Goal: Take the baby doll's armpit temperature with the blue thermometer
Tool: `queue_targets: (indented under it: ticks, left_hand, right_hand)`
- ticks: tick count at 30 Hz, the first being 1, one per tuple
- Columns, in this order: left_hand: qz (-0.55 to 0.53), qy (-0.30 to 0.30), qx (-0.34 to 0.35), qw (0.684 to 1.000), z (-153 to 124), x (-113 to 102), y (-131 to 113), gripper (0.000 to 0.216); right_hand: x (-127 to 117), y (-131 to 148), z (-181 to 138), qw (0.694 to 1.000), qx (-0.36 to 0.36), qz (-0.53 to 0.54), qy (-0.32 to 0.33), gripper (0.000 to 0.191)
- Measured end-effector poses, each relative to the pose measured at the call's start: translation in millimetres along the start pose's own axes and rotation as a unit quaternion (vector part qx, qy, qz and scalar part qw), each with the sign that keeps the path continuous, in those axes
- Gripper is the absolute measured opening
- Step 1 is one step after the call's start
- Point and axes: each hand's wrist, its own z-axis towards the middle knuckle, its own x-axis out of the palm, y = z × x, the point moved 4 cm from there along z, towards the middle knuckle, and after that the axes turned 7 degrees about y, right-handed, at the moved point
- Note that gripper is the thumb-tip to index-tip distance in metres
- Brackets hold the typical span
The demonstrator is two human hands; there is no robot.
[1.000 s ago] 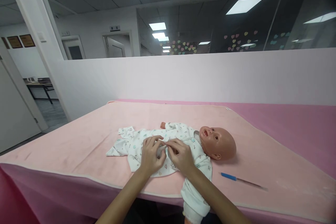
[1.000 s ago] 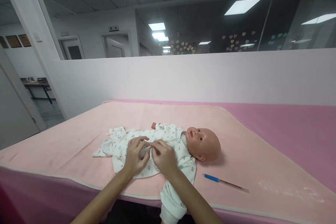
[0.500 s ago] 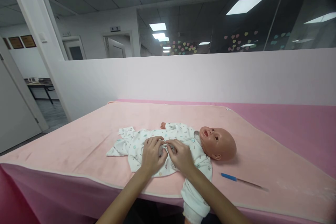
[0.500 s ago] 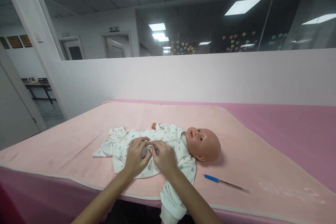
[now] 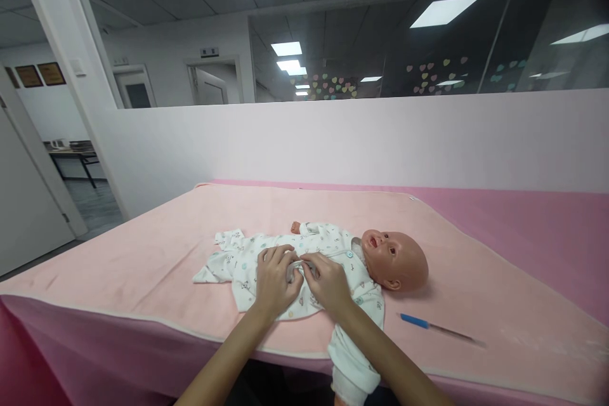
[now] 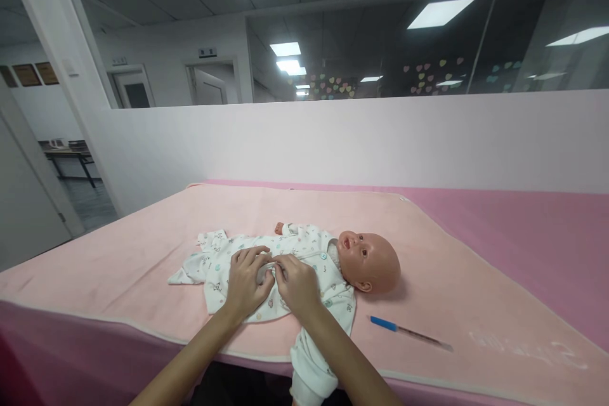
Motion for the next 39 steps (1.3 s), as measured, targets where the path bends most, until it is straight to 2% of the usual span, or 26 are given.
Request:
queue_targets:
  ticks: [9,26,39]
  left_hand:
    - [-0.002,0.006,0.007,1.0,0,1,2,0.015]
    - [-0.093,0.024,-0.009,0.995,0,0,10,0.014]
    - [-0.114,0.048,-0.013,0.992,-2,8,15,0.013]
  right_hand:
    - [0,0,0,1.0,-0.005,-0.012,-0.005,0.017]
    - [-2,-3,1,1.0,0.008,0.002,-0.015,0.019]
    - [-1,-5,0,1.0,0.004,0.009,-0.018,0.019]
